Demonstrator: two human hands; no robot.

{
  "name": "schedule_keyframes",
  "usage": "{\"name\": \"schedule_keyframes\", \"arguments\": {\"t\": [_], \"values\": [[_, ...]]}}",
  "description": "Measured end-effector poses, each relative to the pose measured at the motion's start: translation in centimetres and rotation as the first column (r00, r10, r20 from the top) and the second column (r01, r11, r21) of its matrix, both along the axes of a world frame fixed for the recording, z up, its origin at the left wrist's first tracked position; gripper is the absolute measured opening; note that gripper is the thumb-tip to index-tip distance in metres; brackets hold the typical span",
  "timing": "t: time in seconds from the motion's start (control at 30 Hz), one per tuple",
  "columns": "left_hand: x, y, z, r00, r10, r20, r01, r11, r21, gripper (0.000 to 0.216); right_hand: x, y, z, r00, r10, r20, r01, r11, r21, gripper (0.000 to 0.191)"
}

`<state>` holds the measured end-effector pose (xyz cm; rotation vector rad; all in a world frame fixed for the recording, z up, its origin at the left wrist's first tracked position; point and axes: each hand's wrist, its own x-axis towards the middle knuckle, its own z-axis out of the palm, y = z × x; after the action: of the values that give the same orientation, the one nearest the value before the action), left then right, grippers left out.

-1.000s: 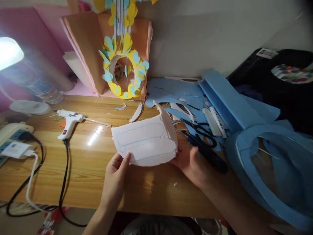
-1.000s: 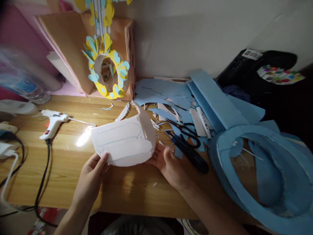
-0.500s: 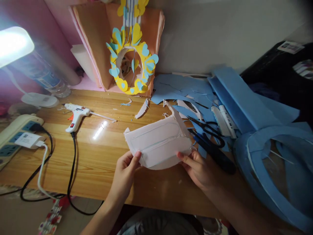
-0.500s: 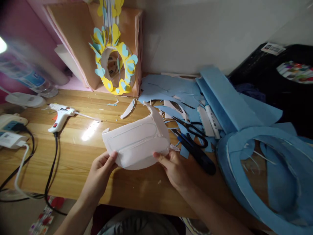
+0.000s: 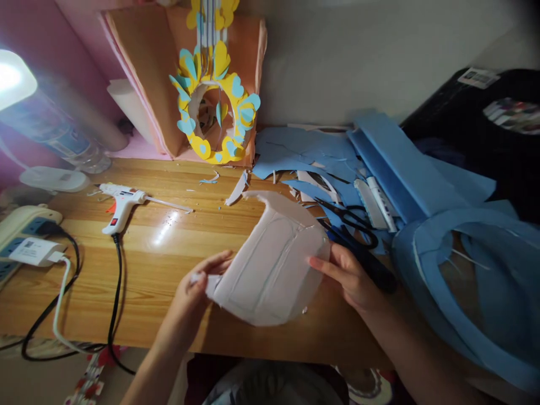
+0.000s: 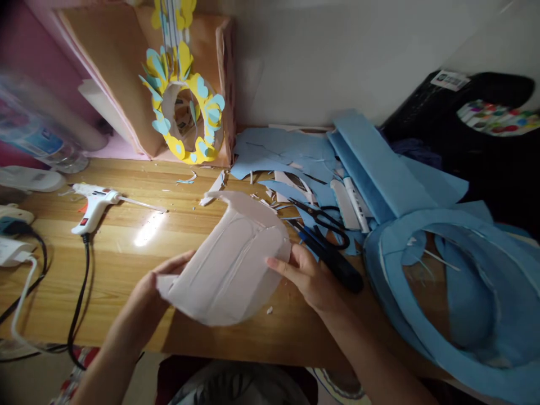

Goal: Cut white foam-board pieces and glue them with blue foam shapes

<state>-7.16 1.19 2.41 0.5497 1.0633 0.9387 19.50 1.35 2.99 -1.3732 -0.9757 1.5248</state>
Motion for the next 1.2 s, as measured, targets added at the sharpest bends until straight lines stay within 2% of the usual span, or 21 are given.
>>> {"name": "schedule_keyframes", "arguments": {"t": [0.07,0.13,0.2,0.23,0.33,0.4,0.5,0.6,0.7,0.83,0.93,1.07,1.2], "values": [[-0.8,1.0,0.9,0.980,-0.180,0.079,0.183,0.983,-0.027,0.064,0.3,-0.1,0.5,0.995,0.096,0.012,-0.095,0.995,-0.030,0.034],[-0.4,1.7,2.0,0.912,-0.405,0.067,0.409,0.910,-0.062,0.054,0.2,-0.3,0.6,0.983,0.175,-0.046,-0.178,0.982,-0.060,0.034],[0.7,1.9,3.0,0.849,-0.528,-0.004,0.524,0.845,-0.104,0.036,-0.2,-0.5,0.4,0.974,0.197,-0.107,-0.204,0.977,-0.061,0.032],[1.4,1.9,3.4,0.842,-0.539,-0.030,0.532,0.837,-0.125,0.030,-0.4,-0.6,0.2,0.975,0.184,-0.126,-0.192,0.980,-0.054,0.031],[3.0,1.6,3.9,0.870,-0.490,-0.059,0.475,0.864,-0.169,0.026,-0.8,-0.6,-0.5,0.980,0.105,-0.167,-0.118,0.991,-0.069,0.028],[3.4,1.4,3.7,0.883,-0.464,-0.073,0.447,0.878,-0.174,0.027,-1.0,-0.4,-0.8,0.970,0.092,-0.224,-0.116,0.989,-0.096,0.027],[3.4,1.2,3.1,0.885,-0.457,-0.087,0.440,0.883,-0.164,0.026,-1.1,-0.2,-1.0,0.950,0.090,-0.299,-0.131,0.984,-0.118,0.023],[3.2,1.0,2.6,0.879,-0.474,-0.045,0.463,0.873,-0.152,0.028,-1.2,-0.3,-1.0,0.950,0.062,-0.306,-0.108,0.985,-0.137,0.022],[3.1,0.7,2.2,0.878,-0.479,-0.003,0.473,0.868,-0.149,0.030,-1.4,-0.4,-1.0,0.935,0.084,-0.344,-0.133,0.983,-0.124,0.027],[3.3,0.1,1.9,0.904,-0.425,0.049,0.426,0.886,-0.181,0.033,-1.7,-0.3,-1.0,0.900,0.119,-0.419,-0.166,0.983,-0.078,0.038],[3.3,-0.1,1.8,0.928,-0.366,0.067,0.372,0.903,-0.216,0.033,-1.7,0.0,-1.3,0.903,0.146,-0.405,-0.191,0.979,-0.073,0.033],[3.1,-0.1,1.6,0.957,-0.286,0.058,0.291,0.932,-0.214,0.027,-1.8,0.1,-1.6,0.920,0.106,-0.378,-0.139,0.988,-0.061,0.027],[3.3,-0.5,1.3,0.948,-0.265,0.176,0.302,0.925,-0.232,0.032,-2.3,-0.3,-1.5,0.863,0.110,-0.493,-0.190,0.975,-0.114,0.035]]}}
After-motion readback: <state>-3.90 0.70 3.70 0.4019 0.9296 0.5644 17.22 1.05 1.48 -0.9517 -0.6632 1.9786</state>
